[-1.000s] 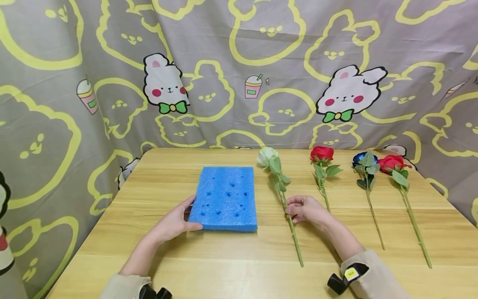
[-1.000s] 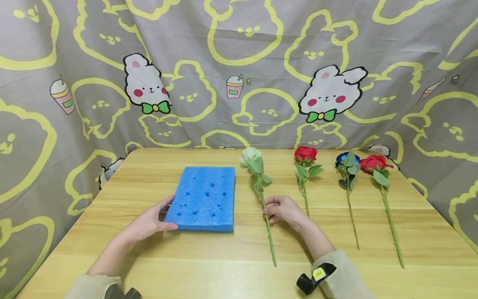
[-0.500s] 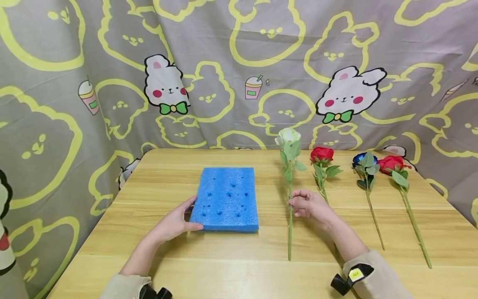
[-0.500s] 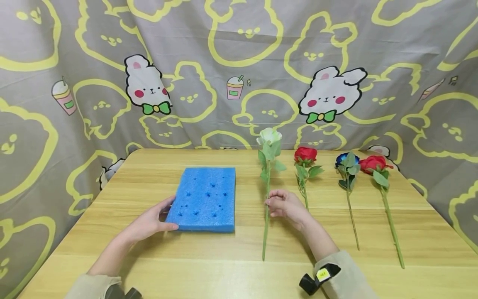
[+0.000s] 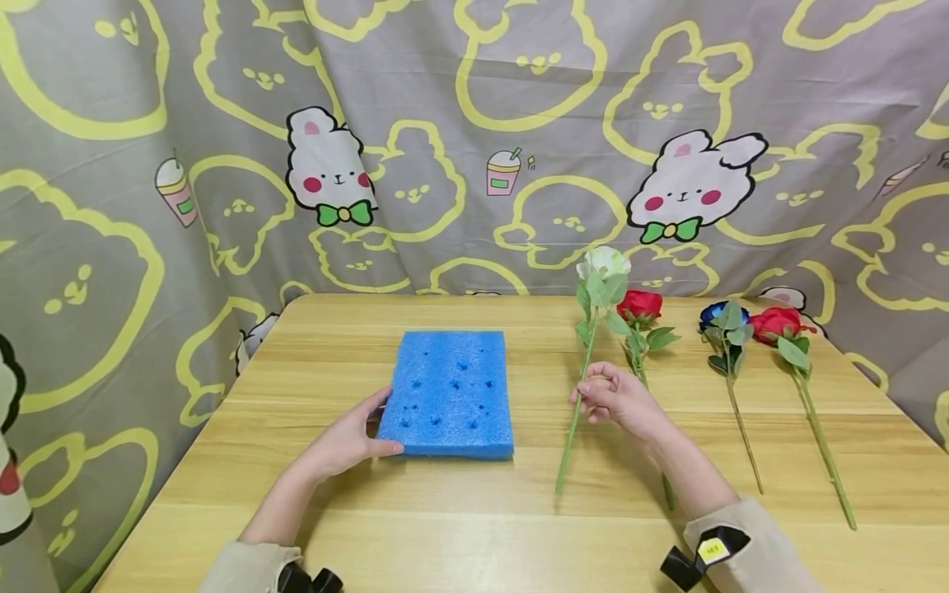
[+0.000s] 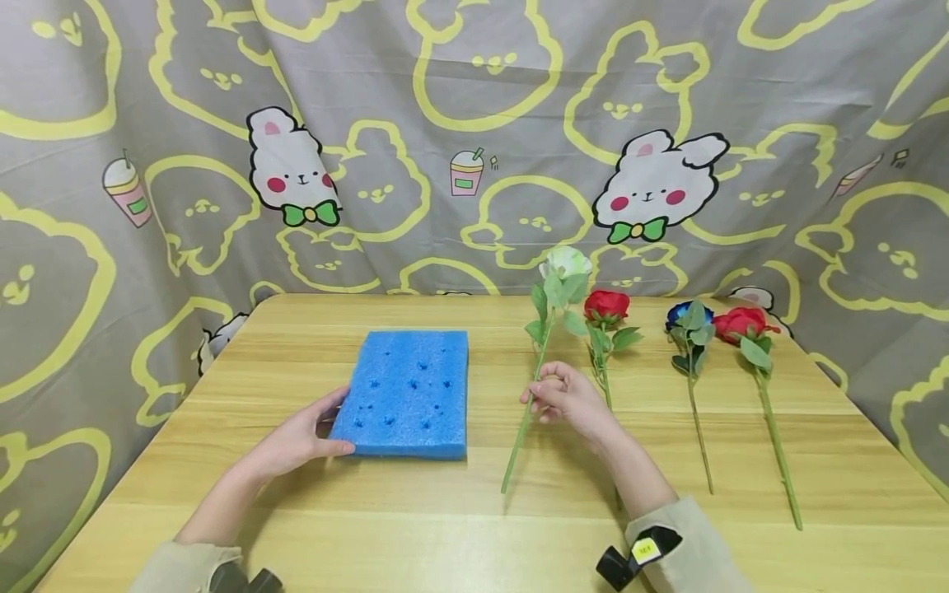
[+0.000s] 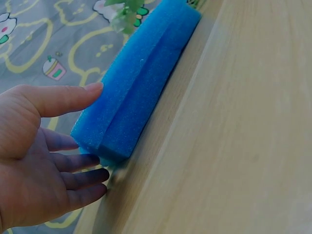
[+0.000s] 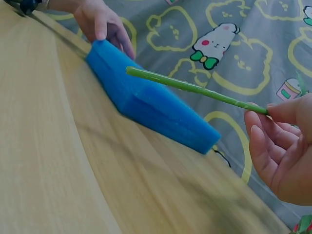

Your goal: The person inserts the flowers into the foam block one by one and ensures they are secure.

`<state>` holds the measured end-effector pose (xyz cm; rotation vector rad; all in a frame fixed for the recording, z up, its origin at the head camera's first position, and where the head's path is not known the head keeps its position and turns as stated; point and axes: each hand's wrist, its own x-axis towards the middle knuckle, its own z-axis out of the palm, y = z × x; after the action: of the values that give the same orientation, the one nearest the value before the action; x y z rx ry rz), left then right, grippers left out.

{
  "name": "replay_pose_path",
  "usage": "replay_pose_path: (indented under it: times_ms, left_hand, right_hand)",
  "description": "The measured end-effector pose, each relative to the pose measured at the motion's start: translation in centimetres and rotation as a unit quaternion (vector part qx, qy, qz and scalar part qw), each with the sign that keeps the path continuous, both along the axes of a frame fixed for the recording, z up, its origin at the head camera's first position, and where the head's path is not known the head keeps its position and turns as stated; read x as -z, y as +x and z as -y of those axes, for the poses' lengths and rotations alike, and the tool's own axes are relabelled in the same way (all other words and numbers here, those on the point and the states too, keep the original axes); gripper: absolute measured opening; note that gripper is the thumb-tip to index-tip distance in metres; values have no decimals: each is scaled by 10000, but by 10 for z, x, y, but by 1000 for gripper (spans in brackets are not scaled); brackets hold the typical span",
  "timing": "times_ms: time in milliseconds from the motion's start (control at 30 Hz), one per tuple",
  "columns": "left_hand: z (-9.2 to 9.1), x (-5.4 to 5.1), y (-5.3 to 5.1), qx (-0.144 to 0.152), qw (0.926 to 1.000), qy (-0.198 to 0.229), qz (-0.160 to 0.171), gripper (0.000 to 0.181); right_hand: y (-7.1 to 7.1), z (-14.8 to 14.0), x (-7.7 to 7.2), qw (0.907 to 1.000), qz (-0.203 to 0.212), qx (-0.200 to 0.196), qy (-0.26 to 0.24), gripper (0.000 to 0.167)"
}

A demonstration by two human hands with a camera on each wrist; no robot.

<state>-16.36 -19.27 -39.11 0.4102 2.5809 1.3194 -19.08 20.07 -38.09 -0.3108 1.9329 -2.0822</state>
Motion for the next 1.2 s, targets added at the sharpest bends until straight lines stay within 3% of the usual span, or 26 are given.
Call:
replay_pose_path:
  times_ms: [333,500,667,933,1200]
  left_hand:
    - [2,2,-1,-3,10000,-49,30,95]
    - [2,0,-1,32,10000,-66,24,95]
    - [0,-1,-1,26,9999,-108,33,96]
    - [0,0,-1,-17,9998,-190,21,95]
    - [1,0,0,-4,10000,-33,-1,94]
  right_hand:
    - [8,7,-9,9983,-37,-527,-252,30]
    - [7,15,-20,9980,-95,-615,-56,45]
    - [-1,25,-32,9986,-317,-320,268,51]
    - [-18,43,-43,9988,-383,211,206,23]
    - [-37,62,-54,9924,-1042,499,434,27]
